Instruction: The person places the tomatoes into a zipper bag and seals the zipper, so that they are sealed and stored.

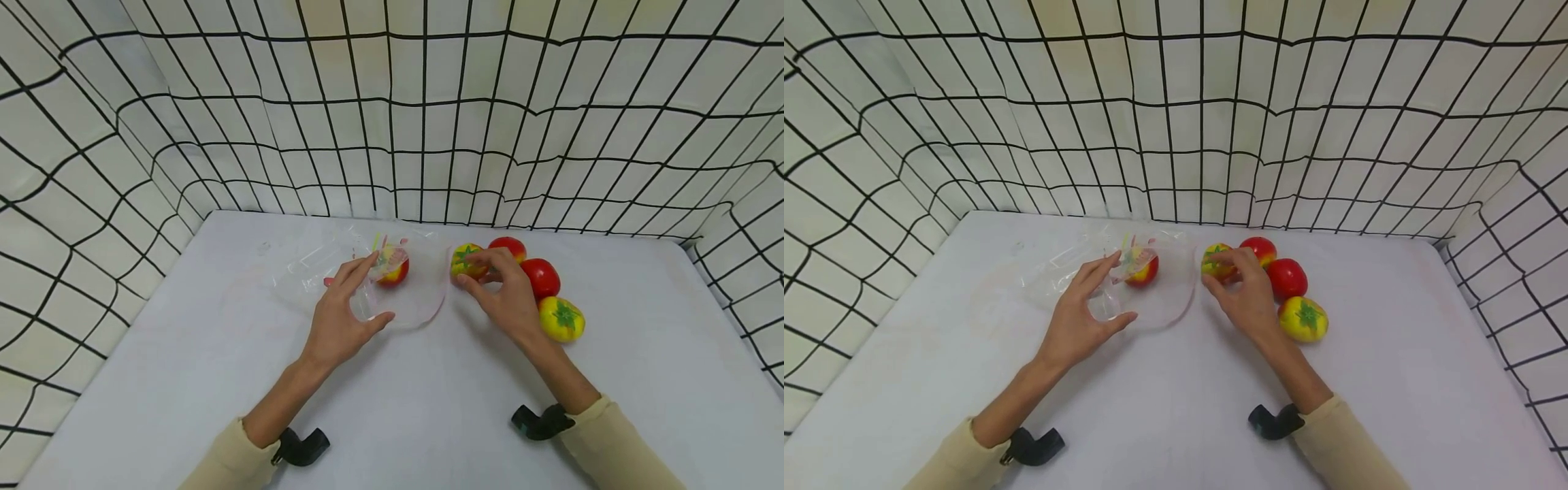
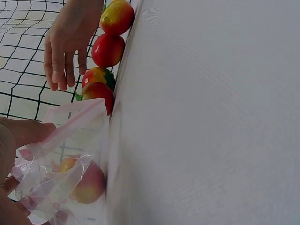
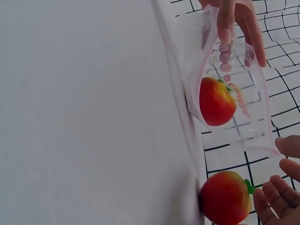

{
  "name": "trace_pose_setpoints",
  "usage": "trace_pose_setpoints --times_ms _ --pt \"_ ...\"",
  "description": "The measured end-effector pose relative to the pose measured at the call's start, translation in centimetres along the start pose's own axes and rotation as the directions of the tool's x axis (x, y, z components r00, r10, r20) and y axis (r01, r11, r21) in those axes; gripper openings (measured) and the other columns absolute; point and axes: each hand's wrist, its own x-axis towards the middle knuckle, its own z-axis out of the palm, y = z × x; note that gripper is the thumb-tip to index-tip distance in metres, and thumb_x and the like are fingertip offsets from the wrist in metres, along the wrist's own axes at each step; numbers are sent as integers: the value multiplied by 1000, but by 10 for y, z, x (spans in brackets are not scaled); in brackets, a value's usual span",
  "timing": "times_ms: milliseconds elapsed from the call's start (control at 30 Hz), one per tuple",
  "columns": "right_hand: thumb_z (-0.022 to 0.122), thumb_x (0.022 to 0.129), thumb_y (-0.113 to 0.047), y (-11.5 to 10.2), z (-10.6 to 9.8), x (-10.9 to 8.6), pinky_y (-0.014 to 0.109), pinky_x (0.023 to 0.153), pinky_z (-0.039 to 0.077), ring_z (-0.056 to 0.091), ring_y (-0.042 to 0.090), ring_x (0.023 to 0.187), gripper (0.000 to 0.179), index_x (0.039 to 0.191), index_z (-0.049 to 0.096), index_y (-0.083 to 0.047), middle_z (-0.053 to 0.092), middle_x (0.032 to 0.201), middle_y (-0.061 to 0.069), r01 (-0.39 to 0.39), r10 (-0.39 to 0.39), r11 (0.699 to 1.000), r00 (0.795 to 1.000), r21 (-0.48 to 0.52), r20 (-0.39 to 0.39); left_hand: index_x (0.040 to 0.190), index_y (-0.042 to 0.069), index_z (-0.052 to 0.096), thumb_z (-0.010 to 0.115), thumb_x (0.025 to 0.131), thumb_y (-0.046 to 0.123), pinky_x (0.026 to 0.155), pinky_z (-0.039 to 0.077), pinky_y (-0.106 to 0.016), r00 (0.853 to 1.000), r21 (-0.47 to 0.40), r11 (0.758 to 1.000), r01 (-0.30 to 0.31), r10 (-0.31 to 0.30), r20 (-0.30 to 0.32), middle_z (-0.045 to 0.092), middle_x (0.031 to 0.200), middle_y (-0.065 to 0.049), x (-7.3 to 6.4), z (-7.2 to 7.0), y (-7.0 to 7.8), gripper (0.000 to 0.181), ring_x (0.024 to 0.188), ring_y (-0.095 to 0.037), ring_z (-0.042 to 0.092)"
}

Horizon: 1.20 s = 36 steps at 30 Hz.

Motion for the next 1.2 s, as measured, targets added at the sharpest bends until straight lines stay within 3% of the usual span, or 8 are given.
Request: trace_pose_setpoints --times_ms 133,267,600,900,1200 --pt "81 90 -11 4 -5 1 41 93 63 64 27 113 44 130 66 -5 62 124 13 -11 11 1000 1000 -9 -13 158 23 46 92 78 18 115 50 -49 1000 -1 1000 -3 3 1 52 152 -2 0 1 1 93 145 -24 51" --pt "80 91 -10 8 -8 1 51 95 62 63 27 118 43 131 65 -4 60 128 13 -14 14 1000 1000 1 -14 158 23 46 92 78 18 114 51 -49 1000 1 1000 2 -2 5 52 152 -2 -1 1 1 93 145 -24 50" --pt "81 91 -13 13 -16 3 53 101 55 52 30 130 45 132 64 -8 55 138 13 -76 74 997 997 -34 -31 159 26 45 93 78 18 114 51 -49 1000 6 1000 0 0 5 52 152 -2 0 3 0 94 146 -24 49" --pt "79 92 -13 18 -22 4 53 104 52 51 32 131 49 137 60 -5 53 141 14 -109 109 994 994 -31 -4 159 27 45 93 78 18 115 50 -49 1000 1 1000 -5 5 11 52 152 -1 2 5 0 94 147 -24 49" --pt "78 92 -9 21 -15 7 54 110 53 50 32 137 52 141 58 -6 51 145 14 -121 122 993 992 -11 44 158 25 47 93 77 16 115 51 -50 1000 -9 1000 1 -1 4 52 152 0 0 3 -1 94 145 -23 50"
